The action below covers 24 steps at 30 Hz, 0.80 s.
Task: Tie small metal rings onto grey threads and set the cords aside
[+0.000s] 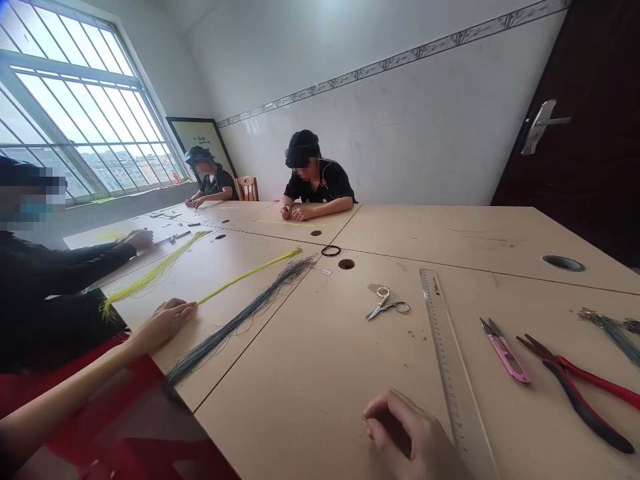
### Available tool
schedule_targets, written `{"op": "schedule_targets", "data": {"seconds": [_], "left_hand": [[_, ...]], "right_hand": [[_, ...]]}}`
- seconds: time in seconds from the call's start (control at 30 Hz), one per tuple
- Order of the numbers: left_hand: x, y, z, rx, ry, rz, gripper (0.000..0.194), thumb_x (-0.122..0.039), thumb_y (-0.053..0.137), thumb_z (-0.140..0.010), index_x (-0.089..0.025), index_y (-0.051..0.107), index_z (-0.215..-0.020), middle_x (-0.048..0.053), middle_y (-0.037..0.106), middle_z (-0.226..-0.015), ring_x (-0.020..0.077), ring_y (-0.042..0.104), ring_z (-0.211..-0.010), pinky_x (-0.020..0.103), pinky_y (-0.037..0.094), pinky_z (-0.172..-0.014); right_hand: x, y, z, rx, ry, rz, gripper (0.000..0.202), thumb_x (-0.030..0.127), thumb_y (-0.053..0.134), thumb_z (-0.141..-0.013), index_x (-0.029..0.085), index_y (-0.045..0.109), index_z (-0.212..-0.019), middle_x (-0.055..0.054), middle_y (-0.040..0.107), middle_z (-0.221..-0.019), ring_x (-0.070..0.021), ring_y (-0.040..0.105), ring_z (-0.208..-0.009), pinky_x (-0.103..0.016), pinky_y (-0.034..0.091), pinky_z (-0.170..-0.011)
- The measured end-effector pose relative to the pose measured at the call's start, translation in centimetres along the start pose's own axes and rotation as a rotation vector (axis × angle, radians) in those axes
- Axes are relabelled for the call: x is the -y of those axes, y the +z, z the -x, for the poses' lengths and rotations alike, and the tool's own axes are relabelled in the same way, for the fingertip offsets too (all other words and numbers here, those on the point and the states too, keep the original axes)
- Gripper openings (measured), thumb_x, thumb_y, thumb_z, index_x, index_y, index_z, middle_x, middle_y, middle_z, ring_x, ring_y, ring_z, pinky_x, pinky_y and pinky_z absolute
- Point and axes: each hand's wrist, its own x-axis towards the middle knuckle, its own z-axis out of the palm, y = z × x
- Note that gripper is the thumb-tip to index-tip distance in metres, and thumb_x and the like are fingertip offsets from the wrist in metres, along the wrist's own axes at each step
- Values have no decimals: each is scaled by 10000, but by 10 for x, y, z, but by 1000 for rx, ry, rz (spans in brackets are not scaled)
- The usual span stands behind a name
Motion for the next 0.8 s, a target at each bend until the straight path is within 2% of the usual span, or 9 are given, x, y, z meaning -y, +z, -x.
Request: {"op": "schedule_targets", "data": {"seconds": [0.17, 0.3, 0.37, 0.47, 0.63, 0.8], "left_hand": [[-16, -7, 17, 38, 4, -4, 475, -483, 325, -857, -204, 614, -1110, 114, 588, -1070, 262, 550, -991, 386, 422, -898], [-31, -14, 3, 52, -16, -35, 440, -494, 398, -853, -184, 595, -1095, 112, 588, -1067, 259, 554, -972, 411, 434, -862], [-46, -15, -18, 23, -30, -56, 458, -479, 453, -854, -143, 534, -1154, 128, 545, -1142, 266, 512, -1049, 462, 398, -906], [-76, -9, -62, 11, -5, -49, 448, -431, 491, -867, -143, 474, -1210, 122, 486, -1228, 251, 487, -1095, 474, 385, -933], [-128, 24, -139, 28, 37, 13, 430, -382, 512, -871, -152, 462, -1230, 117, 468, -1262, 253, 493, -1102, 477, 407, -925], [-152, 52, -189, 15, 37, 57, 406, -375, 491, -884, -157, 470, -1226, 115, 483, -1242, 254, 491, -1106, 489, 402, -931]], "right_hand": [[-1, -5, -2, 82, -31, 29, 246, 389, 379, -841, 204, 516, -756, -4, 578, -670, -138, 556, -627, -231, 408, -583], [4, -7, -3, 122, -25, 50, 249, 386, 375, -848, 199, 507, -751, -14, 577, -687, -151, 559, -657, -253, 409, -599], [5, -7, -3, 121, -17, 48, 252, 389, 376, -846, 199, 503, -740, -14, 576, -686, -153, 557, -661, -258, 408, -600], [6, -7, -4, 117, -13, 40, 242, 384, 383, -840, 197, 502, -742, -12, 571, -678, -151, 550, -651, -256, 403, -590], [10, -10, -5, 115, -20, 44, 167, 319, 439, -806, 185, 509, -736, -8, 559, -664, -135, 524, -618, -236, 381, -561], [12, -10, -7, 105, 41, 50, 78, 226, 477, -755, 181, 530, -720, -4, 571, -670, -125, 535, -631, -209, 368, -552]]}}
